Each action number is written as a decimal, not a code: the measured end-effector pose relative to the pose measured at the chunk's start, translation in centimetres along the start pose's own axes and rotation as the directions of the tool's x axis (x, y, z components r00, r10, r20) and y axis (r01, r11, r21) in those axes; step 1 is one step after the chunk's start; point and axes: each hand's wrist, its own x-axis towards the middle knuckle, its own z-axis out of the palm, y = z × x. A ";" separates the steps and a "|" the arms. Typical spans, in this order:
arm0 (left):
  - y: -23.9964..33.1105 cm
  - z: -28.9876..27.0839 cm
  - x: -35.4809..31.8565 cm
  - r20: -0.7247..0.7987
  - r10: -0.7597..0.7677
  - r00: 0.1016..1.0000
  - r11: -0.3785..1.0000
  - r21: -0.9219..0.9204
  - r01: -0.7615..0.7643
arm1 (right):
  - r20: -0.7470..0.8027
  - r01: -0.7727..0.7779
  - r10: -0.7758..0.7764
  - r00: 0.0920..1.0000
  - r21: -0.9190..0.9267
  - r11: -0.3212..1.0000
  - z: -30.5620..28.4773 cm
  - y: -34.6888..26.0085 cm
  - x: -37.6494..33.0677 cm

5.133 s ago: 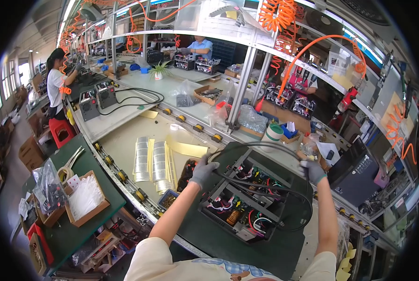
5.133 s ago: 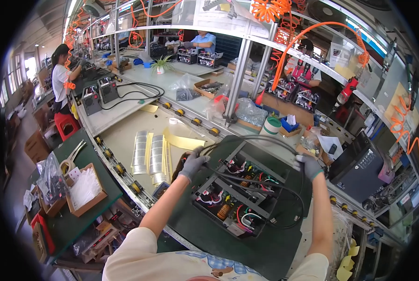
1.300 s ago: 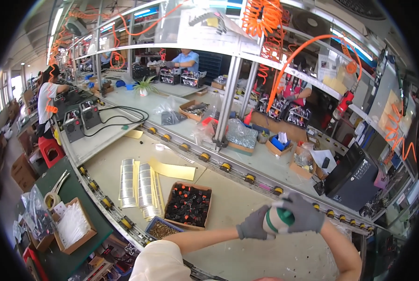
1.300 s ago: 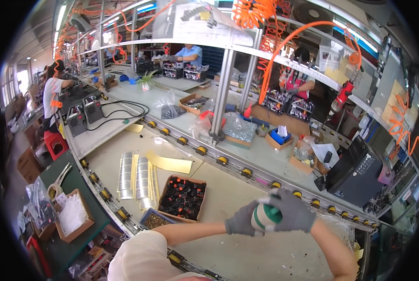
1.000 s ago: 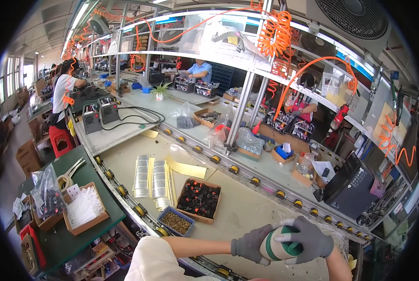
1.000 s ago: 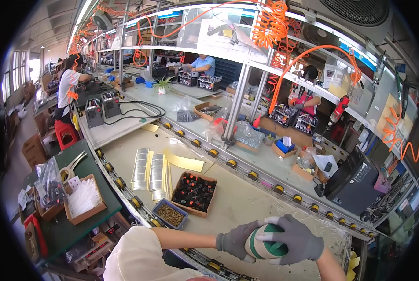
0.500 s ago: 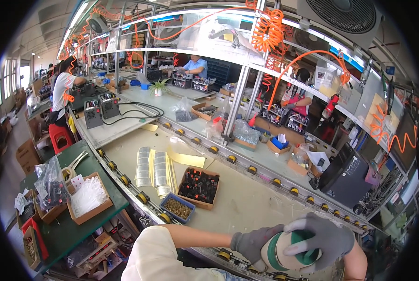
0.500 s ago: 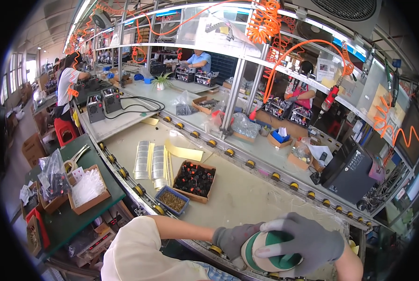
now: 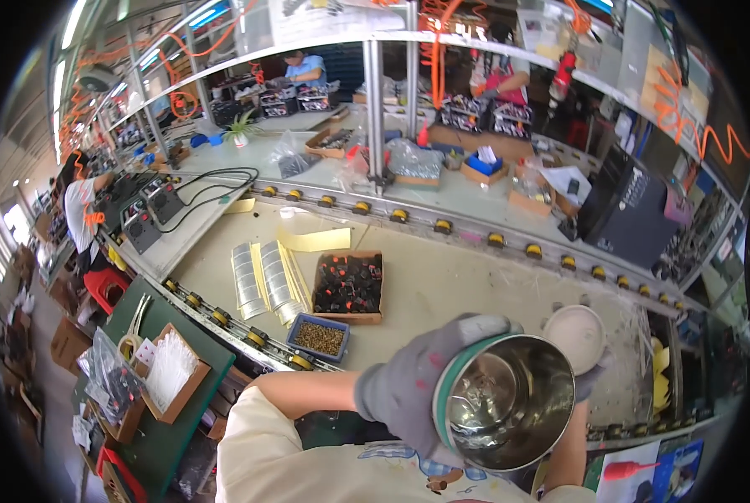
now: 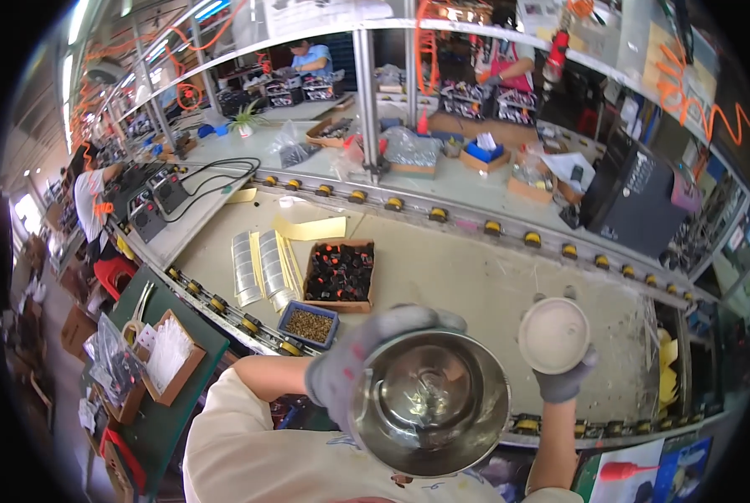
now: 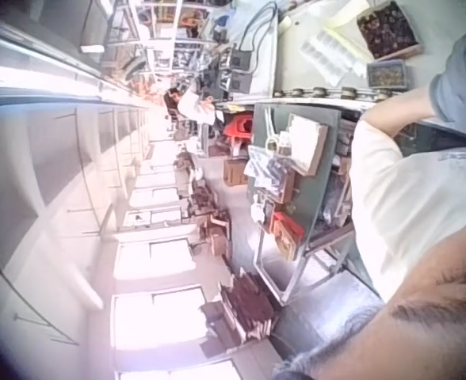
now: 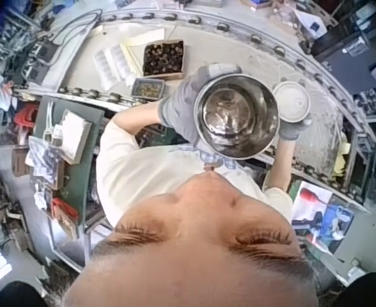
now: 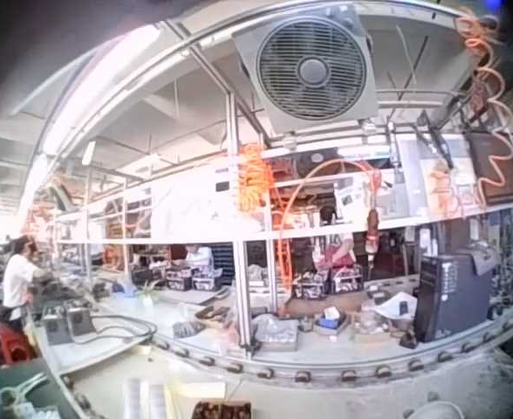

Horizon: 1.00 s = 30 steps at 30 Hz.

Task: Assembling and inspecting electronic components and power supply units on an industrial assembly line.

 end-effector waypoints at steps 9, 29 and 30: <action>-0.3 -1.6 2.0 -0.056 0.185 0.981 0.958 0.235 -0.168 | -0.359 -0.148 0.212 0.909 0.197 0.969 -8.4 8.1 -3.8; 1.6 2.5 7.3 -0.508 0.519 0.687 0.809 0.552 -0.203 | -0.364 -0.227 0.302 0.881 0.234 0.945 -8.7 8.8 -5.1; 1.6 2.3 7.1 -0.504 0.520 0.690 0.800 0.571 -0.185 | -0.369 -0.225 0.301 0.880 0.233 0.946 -8.9 8.9 -5.3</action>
